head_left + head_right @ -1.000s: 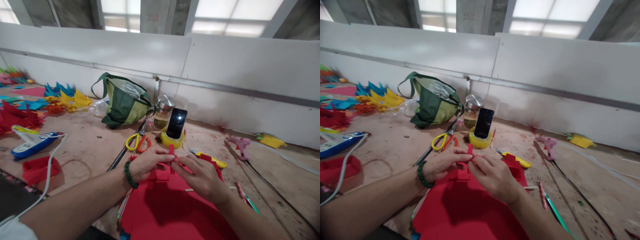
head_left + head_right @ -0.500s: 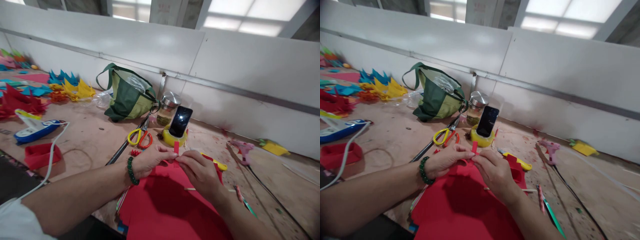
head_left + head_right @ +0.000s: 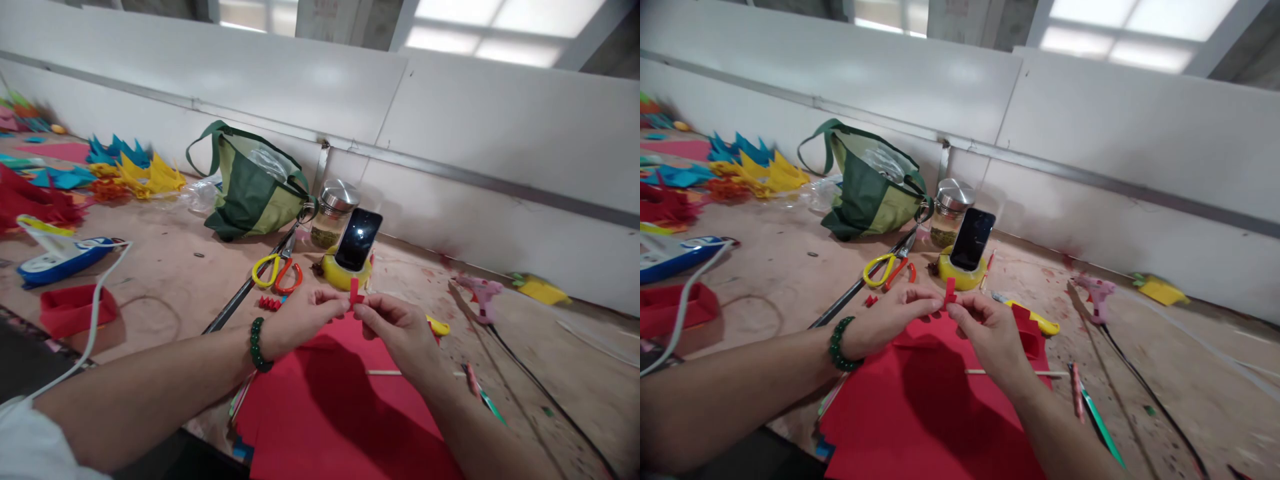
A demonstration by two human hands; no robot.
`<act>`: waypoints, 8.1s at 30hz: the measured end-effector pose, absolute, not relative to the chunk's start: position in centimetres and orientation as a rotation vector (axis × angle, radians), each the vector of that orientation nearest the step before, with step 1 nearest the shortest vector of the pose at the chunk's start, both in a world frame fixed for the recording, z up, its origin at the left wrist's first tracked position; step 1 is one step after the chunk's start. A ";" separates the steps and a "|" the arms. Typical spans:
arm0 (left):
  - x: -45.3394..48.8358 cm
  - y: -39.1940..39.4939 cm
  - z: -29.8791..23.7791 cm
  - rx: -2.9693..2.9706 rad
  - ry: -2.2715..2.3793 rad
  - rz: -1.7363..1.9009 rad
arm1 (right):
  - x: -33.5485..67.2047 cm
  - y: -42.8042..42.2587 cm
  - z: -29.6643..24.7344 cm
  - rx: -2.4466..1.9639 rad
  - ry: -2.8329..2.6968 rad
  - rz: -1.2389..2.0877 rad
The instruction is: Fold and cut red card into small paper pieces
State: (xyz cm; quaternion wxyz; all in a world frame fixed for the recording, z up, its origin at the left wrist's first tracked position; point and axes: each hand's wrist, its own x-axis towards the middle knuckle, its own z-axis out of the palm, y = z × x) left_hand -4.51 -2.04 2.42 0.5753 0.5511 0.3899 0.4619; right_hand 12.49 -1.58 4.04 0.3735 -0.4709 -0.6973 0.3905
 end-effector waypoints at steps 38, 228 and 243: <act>-3.9 -2.0 1.9 1.170 0.866 1.050 | 12.7 -1.0 3.1 -1.243 -1.417 1.381; -4.1 -1.2 0.8 1.000 0.861 0.901 | 12.6 0.0 1.7 -1.169 -1.420 1.380; -4.1 -1.5 1.5 1.082 0.876 0.856 | 12.5 -0.5 2.9 -1.176 -1.655 1.220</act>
